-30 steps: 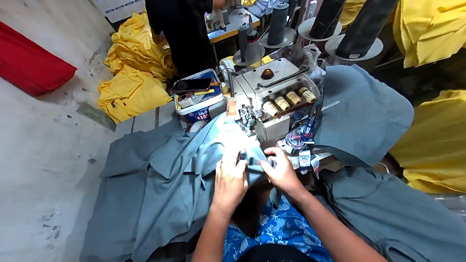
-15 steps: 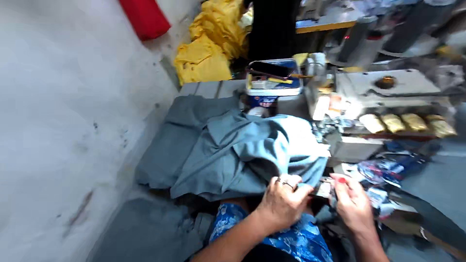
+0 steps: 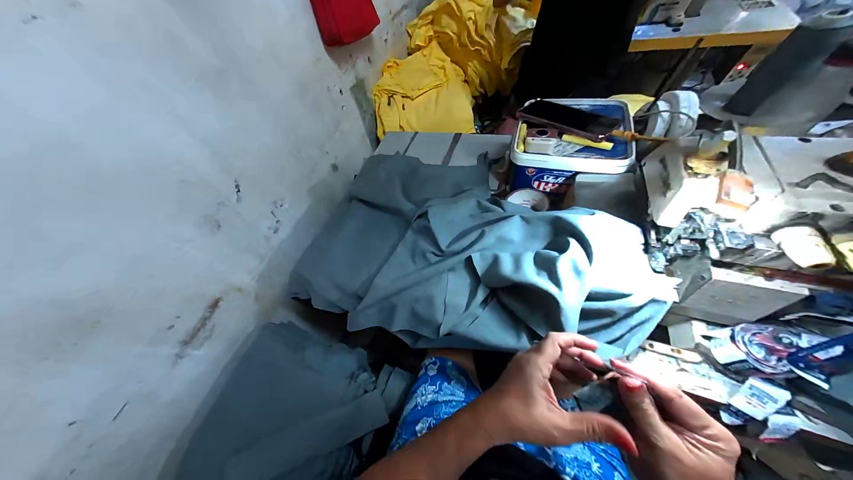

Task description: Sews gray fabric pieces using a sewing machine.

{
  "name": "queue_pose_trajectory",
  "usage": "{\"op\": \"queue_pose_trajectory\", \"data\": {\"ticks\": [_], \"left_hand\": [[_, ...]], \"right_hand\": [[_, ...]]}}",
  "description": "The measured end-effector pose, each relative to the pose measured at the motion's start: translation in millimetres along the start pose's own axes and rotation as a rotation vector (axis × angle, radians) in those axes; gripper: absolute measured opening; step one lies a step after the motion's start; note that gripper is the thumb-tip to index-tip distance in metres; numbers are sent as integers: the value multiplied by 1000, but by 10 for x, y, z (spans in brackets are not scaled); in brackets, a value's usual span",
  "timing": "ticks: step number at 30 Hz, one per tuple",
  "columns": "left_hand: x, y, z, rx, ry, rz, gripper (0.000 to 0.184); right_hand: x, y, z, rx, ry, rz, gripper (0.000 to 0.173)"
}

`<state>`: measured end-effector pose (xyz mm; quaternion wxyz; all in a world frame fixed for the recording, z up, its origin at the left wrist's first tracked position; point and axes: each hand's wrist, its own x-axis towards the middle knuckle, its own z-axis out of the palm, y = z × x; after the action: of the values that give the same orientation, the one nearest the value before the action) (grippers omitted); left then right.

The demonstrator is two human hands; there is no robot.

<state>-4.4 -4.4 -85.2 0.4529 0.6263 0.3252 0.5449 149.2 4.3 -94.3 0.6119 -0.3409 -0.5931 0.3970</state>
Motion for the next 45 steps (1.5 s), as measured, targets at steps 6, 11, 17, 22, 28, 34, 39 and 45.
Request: {"op": "queue_pose_trajectory", "data": {"ticks": [6, 11, 17, 22, 28, 34, 39, 45], "left_hand": [[-64, 29, -17, 159, 70, 24, 23], [-59, 70, -74, 158, 149, 78, 15], [-113, -17, -86, -566, 9, -56, 24], [-131, -164, 24, -728, -96, -91, 5], [-128, -277, -1, -670, -188, -15, 6], [-26, -244, -66, -346, -182, 75, 23], [160, 25, -318, -86, -240, 3, 14], [215, 12, -297, 502, -134, 55, 21]], "right_hand": [[-39, -14, 28, -3, -33, 13, 20], [-65, -91, 6, 59, -28, 78, 27], [-85, -160, -35, 48, -103, -24, 21], [-137, -189, 67, 50, -158, -84, 16], [-190, -48, 130, 112, -164, -86, 9], [-160, 35, 103, -36, -101, -131, 7], [-59, -164, -46, 32, -61, 77, 12], [-65, -212, -248, 32, -372, 393, 14]]}}
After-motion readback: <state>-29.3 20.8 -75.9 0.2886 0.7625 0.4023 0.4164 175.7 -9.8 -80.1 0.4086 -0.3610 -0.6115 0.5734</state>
